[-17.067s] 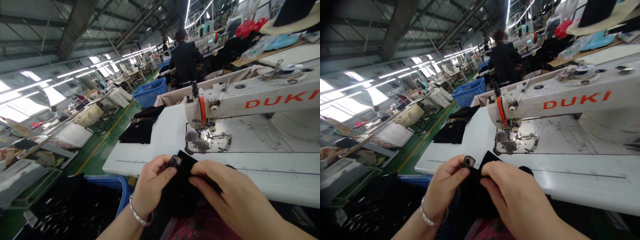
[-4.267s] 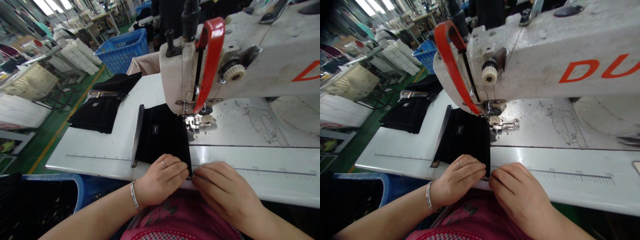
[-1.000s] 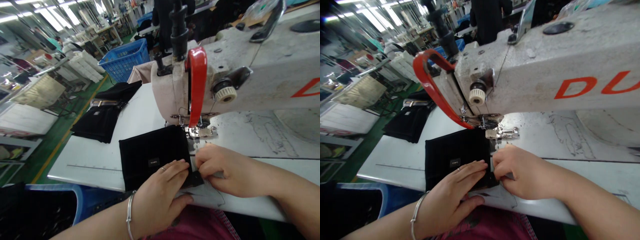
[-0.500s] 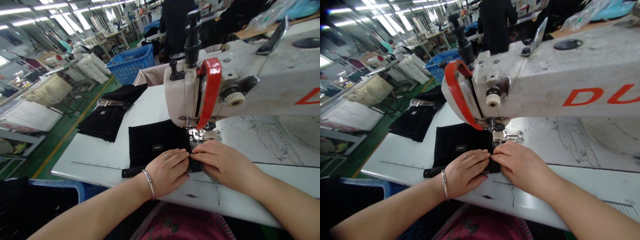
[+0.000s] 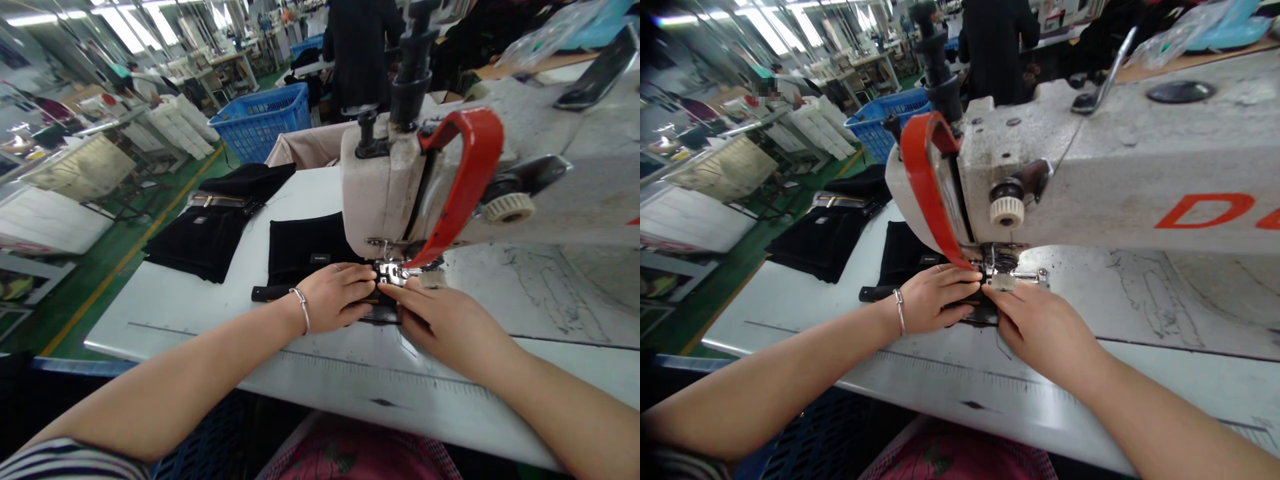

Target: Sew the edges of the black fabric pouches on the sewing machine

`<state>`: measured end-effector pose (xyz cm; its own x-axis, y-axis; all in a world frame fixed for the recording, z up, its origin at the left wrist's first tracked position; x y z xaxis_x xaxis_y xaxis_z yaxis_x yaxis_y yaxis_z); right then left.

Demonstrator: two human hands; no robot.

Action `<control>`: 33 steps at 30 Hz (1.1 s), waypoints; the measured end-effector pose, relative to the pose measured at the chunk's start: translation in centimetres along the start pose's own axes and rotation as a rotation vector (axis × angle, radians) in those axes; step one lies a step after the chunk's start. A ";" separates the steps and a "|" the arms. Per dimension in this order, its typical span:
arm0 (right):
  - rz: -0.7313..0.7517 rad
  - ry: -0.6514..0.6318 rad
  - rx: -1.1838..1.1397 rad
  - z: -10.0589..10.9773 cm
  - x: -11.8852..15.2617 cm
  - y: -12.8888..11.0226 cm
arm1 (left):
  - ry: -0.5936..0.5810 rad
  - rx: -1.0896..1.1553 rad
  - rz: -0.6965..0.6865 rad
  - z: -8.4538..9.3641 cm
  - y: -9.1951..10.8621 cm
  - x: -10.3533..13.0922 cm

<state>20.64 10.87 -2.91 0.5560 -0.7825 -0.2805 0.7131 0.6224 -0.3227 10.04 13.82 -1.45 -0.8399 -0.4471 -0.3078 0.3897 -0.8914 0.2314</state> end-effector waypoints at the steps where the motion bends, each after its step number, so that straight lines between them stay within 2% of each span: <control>1: -0.006 0.002 0.015 0.0 0.0 0.0 | 0.012 -0.006 0.002 0.0 -0.2 -0.1; 5: -0.002 0.043 0.003 0.3 0.1 0.1 | 0.036 -0.007 0.023 0.1 -0.4 -0.2; 10: -0.081 0.231 0.060 3.0 0.4 1.5 | 0.075 -0.021 0.090 1.1 -1.3 0.3; 16: -0.136 0.120 0.268 2.9 0.2 2.4 | 0.154 0.181 0.102 1.8 -1.9 0.4; 20: -0.032 0.165 0.117 2.6 -0.1 1.0 | 0.133 0.206 0.126 1.2 -0.8 0.0; 24: 0.104 0.148 -0.029 1.4 -0.3 -0.7 | 0.130 0.211 0.151 0.8 -0.2 -0.2; 33: 0.034 0.146 -0.033 0.8 -0.2 0.3 | 0.176 0.207 0.178 0.6 -1.2 -0.7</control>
Point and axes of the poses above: each hand's wrist, its own x-axis away from the middle knuckle, its own z-axis out of the back of the hand, y = z × x, the point moved 9 cm from there along -x, towards the middle knuckle, and after that the axes turned 6 degrees about z, right-handed, at the moved point
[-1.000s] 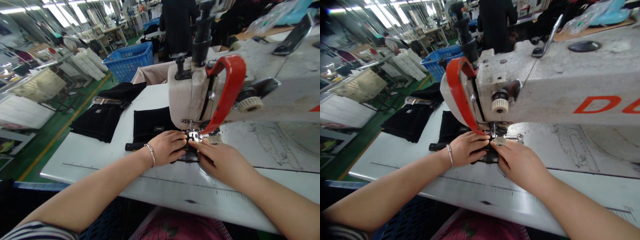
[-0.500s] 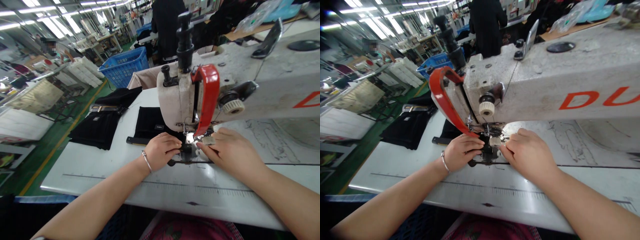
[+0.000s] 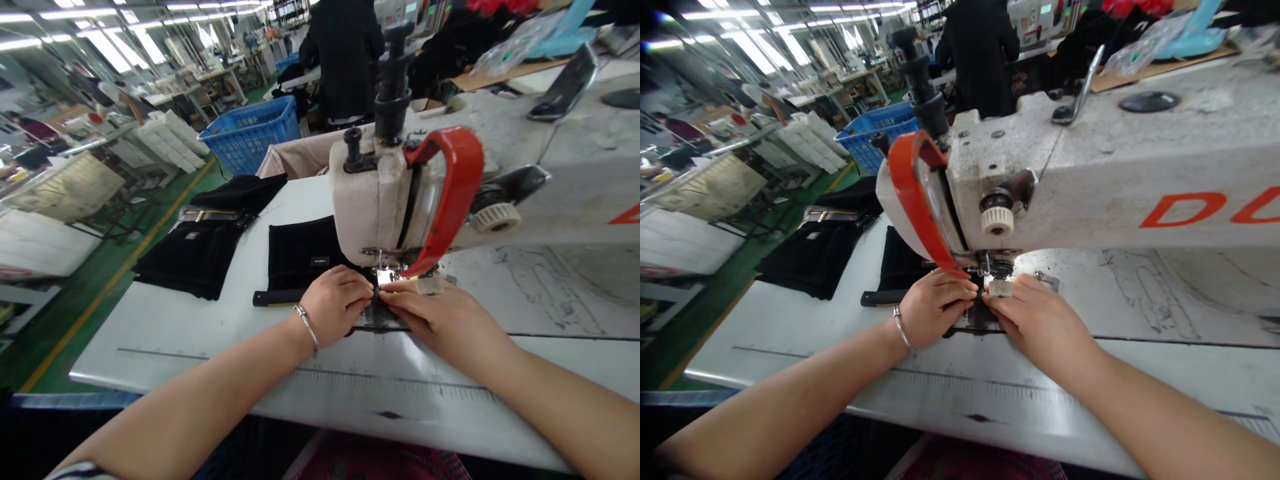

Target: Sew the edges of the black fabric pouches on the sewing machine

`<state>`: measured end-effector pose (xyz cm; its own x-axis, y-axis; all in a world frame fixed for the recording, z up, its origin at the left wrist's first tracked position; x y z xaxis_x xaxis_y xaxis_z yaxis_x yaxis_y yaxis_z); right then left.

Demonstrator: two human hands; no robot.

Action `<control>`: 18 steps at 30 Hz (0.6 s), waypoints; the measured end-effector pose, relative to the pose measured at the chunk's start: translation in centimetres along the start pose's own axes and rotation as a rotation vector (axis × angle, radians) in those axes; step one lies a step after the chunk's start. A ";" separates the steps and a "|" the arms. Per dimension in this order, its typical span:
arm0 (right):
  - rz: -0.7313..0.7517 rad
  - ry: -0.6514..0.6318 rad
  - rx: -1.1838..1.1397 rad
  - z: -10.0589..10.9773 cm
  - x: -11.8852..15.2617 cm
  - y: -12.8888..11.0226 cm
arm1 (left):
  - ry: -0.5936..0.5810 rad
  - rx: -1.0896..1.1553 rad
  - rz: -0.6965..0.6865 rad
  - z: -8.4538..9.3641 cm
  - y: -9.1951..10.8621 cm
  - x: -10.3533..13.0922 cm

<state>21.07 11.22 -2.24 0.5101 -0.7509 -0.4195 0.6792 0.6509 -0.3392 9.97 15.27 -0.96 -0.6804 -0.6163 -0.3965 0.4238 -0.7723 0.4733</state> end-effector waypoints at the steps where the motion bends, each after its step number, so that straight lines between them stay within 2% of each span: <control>1: 0.000 0.006 0.005 0.0 -0.1 0.1 | 0.008 -0.004 0.006 0.0 -0.2 -0.2; 10: -0.017 0.009 0.056 -0.3 -0.3 0.5 | 0.072 -0.076 0.056 0.2 -1.4 -1.1; 18: -0.027 0.003 0.068 -0.2 -0.4 0.4 | 0.086 -0.087 0.065 0.2 -1.4 -1.1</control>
Point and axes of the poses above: each hand's wrist, its own x-axis away from the middle knuckle, its own z-axis out of the back of the hand, y = z × x, the point moved 9 cm from there along -x, towards the middle knuckle, and after that the axes turned 6 degrees about z, right-handed, at the moved point
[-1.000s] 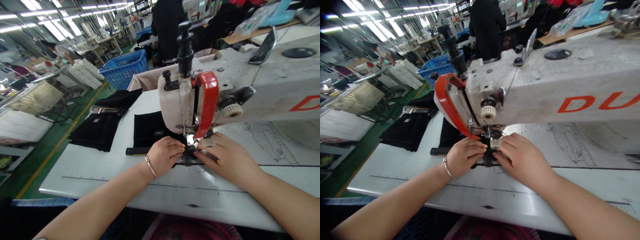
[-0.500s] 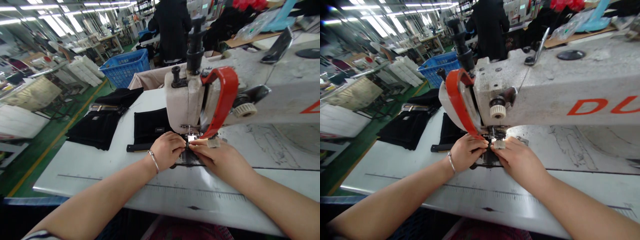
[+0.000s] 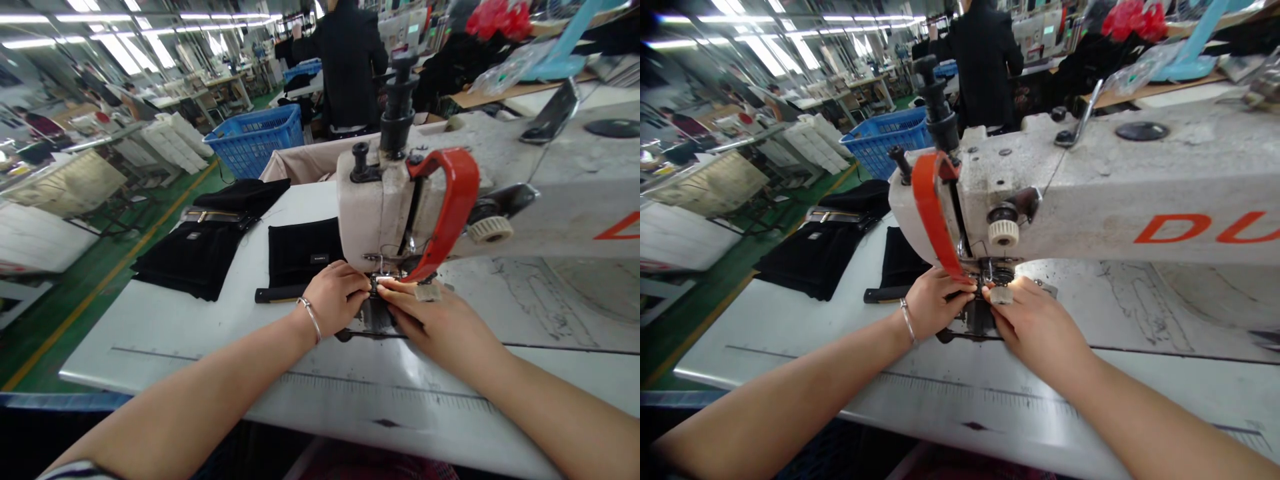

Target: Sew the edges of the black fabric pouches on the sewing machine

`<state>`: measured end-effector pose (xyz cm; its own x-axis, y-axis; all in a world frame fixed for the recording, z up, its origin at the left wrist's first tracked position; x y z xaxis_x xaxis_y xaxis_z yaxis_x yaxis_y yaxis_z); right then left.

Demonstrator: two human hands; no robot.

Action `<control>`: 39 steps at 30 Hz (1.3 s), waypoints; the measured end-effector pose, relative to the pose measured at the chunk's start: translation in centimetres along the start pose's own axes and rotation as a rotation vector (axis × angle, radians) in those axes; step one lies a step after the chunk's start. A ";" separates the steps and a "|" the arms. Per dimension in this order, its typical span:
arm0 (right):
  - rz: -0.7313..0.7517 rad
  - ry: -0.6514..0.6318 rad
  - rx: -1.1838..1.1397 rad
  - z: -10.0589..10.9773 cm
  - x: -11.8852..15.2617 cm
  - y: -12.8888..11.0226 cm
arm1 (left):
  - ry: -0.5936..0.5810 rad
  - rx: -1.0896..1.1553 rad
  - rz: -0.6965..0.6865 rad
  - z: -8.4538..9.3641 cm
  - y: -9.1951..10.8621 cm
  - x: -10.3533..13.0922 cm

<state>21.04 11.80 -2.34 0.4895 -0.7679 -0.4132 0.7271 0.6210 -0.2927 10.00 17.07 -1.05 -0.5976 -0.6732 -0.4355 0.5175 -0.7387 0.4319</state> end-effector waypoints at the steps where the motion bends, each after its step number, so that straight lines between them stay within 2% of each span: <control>1: -0.002 -0.002 0.002 0.0 0.0 0.0 | -0.002 0.001 0.000 0.0 0.0 0.0; 13: -0.015 -0.021 0.031 -0.7 0.3 0.5 | -0.029 0.005 0.020 -0.4 -0.3 0.0; 21: -0.016 -0.026 0.019 -1.1 0.1 0.7 | -0.061 -0.033 0.091 -0.8 -0.8 -0.1; 28: -0.093 -0.003 -0.071 -0.7 -0.2 0.2 | -0.019 -0.004 0.116 -0.6 -1.2 0.5; 34: -0.132 0.012 -0.132 -0.8 -0.4 0.4 | -0.072 0.030 0.138 -1.7 -2.1 1.0; 39: -0.118 0.044 -0.139 -0.6 -0.3 0.6 | -0.127 -0.013 0.171 -1.6 -2.5 0.1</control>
<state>21.04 12.53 -2.84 0.3815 -0.8308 -0.4052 0.7031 0.5455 -0.4563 9.58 18.79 -3.47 -0.5721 -0.7801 -0.2533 0.6255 -0.6148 0.4804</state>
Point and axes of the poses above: each hand's wrist, its own x-axis away from the middle knuckle, its own z-axis out of the back of the hand, y = z × x, the point moved 9 cm from there along -x, towards the middle knuckle, and after that the axes turned 6 degrees about z, right-handed, at the moved point
